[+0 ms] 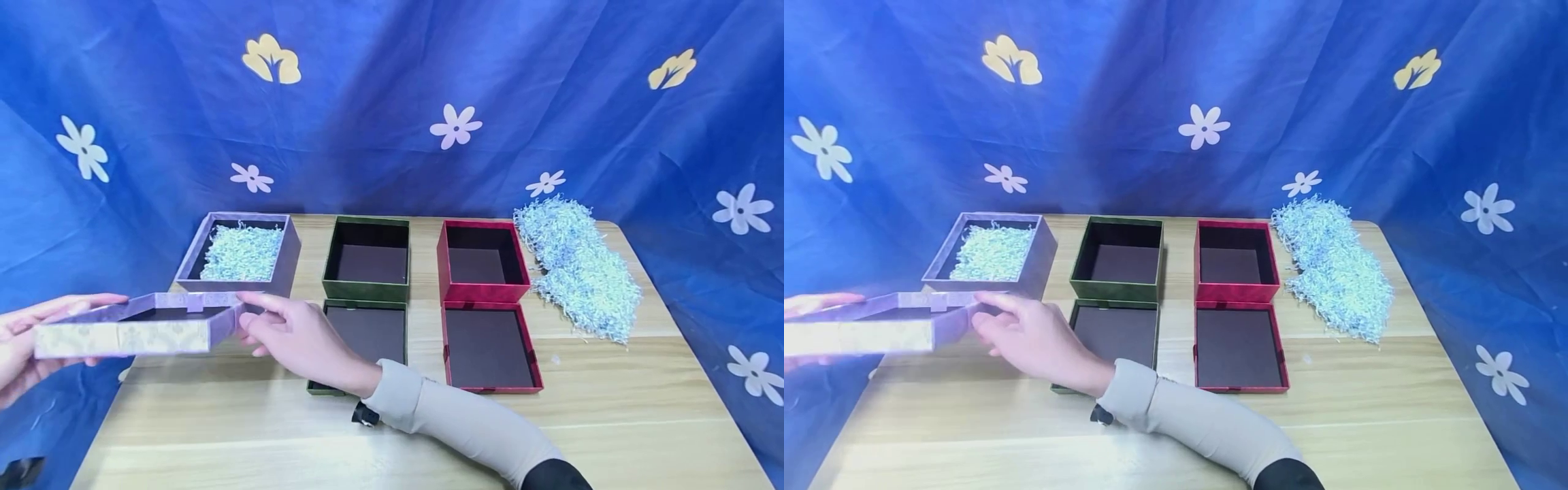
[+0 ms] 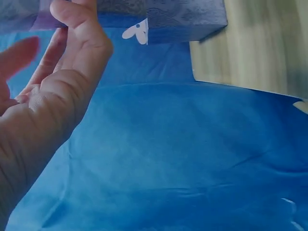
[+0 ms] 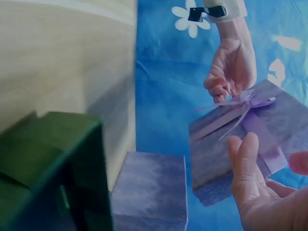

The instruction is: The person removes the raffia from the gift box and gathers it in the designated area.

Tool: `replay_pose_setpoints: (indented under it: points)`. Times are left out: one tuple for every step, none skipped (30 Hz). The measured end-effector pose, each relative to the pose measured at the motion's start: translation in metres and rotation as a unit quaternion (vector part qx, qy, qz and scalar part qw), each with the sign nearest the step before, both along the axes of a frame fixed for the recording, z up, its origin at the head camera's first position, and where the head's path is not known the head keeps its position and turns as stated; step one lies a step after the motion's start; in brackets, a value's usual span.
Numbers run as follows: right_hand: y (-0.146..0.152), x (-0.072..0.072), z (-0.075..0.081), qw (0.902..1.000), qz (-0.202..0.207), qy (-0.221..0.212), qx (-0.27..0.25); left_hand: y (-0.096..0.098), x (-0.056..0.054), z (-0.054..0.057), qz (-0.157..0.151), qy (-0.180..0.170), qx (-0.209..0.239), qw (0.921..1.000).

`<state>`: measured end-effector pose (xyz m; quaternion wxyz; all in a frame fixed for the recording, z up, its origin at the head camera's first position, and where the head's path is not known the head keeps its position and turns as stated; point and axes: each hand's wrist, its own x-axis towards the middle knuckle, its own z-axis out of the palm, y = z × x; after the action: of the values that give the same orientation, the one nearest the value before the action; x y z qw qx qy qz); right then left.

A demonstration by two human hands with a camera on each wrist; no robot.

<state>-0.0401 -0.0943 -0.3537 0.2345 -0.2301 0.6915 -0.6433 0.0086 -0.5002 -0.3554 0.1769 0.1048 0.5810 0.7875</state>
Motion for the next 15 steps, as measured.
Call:
replay_pose_setpoints:
  points:
    - [0.000,0.002,-0.001,1.0000,0.004,0.001,-0.001,0.007,0.003,0.004,0.010,-0.010,0.005,0.9999]
    - [0.001,0.004,-0.003,1.0000,0.008,0.006,0.000,0.013,0.006,0.008,0.020,-0.020,0.004,0.9996]
    - [0.001,0.007,-0.005,0.9999,0.010,0.009,0.002,0.019,0.009,0.010,0.035,-0.026,-0.007,0.9990]
    - [0.001,0.009,-0.007,0.9999,0.013,0.008,0.002,0.022,0.011,0.010,0.041,-0.033,-0.013,0.9985]
    - [0.001,0.011,-0.009,0.9999,0.015,0.007,0.004,0.021,0.014,0.008,0.040,-0.037,-0.015,0.9984]
    - [0.001,0.014,-0.011,0.9998,0.014,0.007,0.010,0.019,0.016,0.004,0.041,-0.038,-0.024,0.9982]
    - [0.000,0.016,-0.013,0.9998,0.016,0.003,0.014,0.017,0.018,0.001,0.048,-0.040,-0.040,0.9973]
    - [0.000,0.018,-0.015,0.9997,0.020,-0.004,0.016,0.013,0.021,-0.004,0.056,-0.043,-0.064,0.9954]
    - [-0.001,0.021,-0.018,0.9995,0.023,-0.016,0.016,0.009,0.023,-0.009,0.064,-0.042,-0.082,0.9937]
    - [-0.002,0.023,-0.020,0.9991,0.026,-0.029,0.015,0.006,0.025,-0.014,0.071,-0.050,-0.100,0.9912]
    - [-0.003,0.024,-0.021,0.9987,0.026,-0.040,0.015,0.003,0.026,-0.018,0.076,-0.058,-0.118,0.9884]
    - [-0.004,0.026,-0.023,0.9983,0.027,-0.049,0.016,0.001,0.027,-0.022,0.070,-0.059,-0.127,0.9876]
    - [-0.005,0.027,-0.025,0.9979,0.026,-0.057,0.017,0.000,0.028,-0.026,0.068,-0.061,-0.133,0.9869]
    - [-0.006,0.028,-0.027,0.9977,0.023,-0.060,0.022,-0.001,0.028,-0.030,0.060,-0.059,-0.134,0.9874]
    - [-0.007,0.028,-0.029,0.9974,0.019,-0.063,0.029,-0.001,0.029,-0.033,0.051,-0.057,-0.130,0.9885]
